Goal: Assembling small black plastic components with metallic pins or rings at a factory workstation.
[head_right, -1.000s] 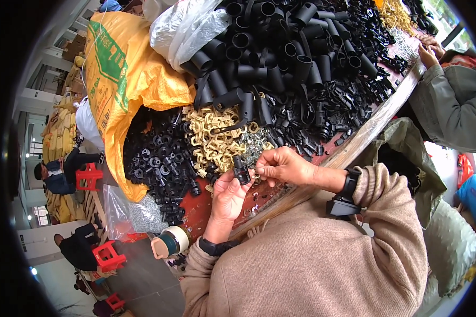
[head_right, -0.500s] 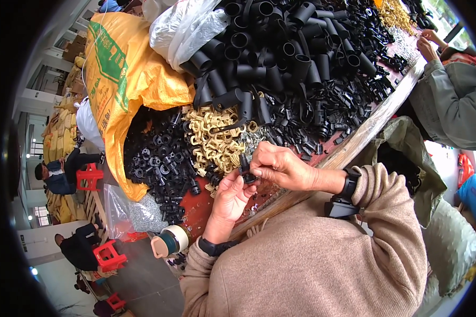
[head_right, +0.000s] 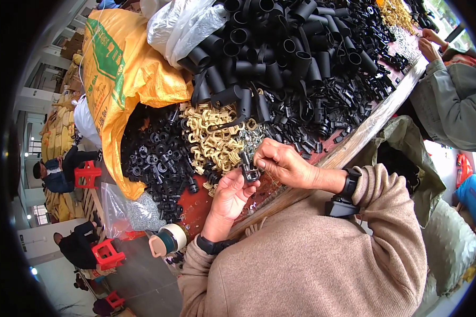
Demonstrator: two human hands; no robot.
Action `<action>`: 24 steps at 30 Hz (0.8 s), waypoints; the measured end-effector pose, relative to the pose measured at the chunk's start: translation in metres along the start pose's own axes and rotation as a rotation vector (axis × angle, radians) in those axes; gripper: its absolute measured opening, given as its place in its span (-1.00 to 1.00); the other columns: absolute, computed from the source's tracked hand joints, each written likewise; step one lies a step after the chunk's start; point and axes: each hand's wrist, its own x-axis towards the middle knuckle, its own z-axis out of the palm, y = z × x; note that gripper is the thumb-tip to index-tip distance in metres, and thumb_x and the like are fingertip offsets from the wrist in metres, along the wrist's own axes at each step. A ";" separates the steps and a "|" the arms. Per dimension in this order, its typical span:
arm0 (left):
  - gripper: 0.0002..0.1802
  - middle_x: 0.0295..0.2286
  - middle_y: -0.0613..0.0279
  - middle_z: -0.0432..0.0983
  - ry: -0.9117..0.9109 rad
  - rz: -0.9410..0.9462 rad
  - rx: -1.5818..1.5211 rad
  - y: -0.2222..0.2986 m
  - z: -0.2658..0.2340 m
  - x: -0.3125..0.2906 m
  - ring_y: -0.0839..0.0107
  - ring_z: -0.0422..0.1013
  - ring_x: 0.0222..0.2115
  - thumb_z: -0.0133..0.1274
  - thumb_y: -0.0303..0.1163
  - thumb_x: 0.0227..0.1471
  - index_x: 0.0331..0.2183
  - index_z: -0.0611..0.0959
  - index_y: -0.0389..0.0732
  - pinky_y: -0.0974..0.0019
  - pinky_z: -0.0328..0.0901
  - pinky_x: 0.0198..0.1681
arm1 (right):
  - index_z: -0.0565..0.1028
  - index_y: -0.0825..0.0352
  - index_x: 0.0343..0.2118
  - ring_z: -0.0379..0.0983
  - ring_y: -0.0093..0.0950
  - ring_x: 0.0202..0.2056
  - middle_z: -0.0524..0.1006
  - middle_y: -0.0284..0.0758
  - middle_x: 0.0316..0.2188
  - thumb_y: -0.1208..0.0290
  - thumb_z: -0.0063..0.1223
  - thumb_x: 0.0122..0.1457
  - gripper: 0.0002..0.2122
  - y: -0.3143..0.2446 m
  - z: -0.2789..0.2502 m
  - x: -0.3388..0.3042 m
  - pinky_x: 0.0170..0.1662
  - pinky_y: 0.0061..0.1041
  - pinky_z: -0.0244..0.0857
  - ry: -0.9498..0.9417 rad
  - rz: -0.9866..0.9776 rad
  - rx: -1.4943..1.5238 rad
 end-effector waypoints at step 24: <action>-0.71 -0.28 0.22 0.38 -0.028 -0.049 0.016 -0.004 0.001 0.000 0.48 0.36 -0.30 -0.14 -0.45 0.00 -0.18 0.38 -0.30 0.41 0.29 -0.21 | 0.32 0.37 -0.43 0.29 -0.36 -0.50 0.25 -0.29 -0.50 0.63 -0.03 -0.21 -0.80 -0.006 -0.003 -0.005 -0.47 -0.49 0.22 -0.188 -0.331 -0.486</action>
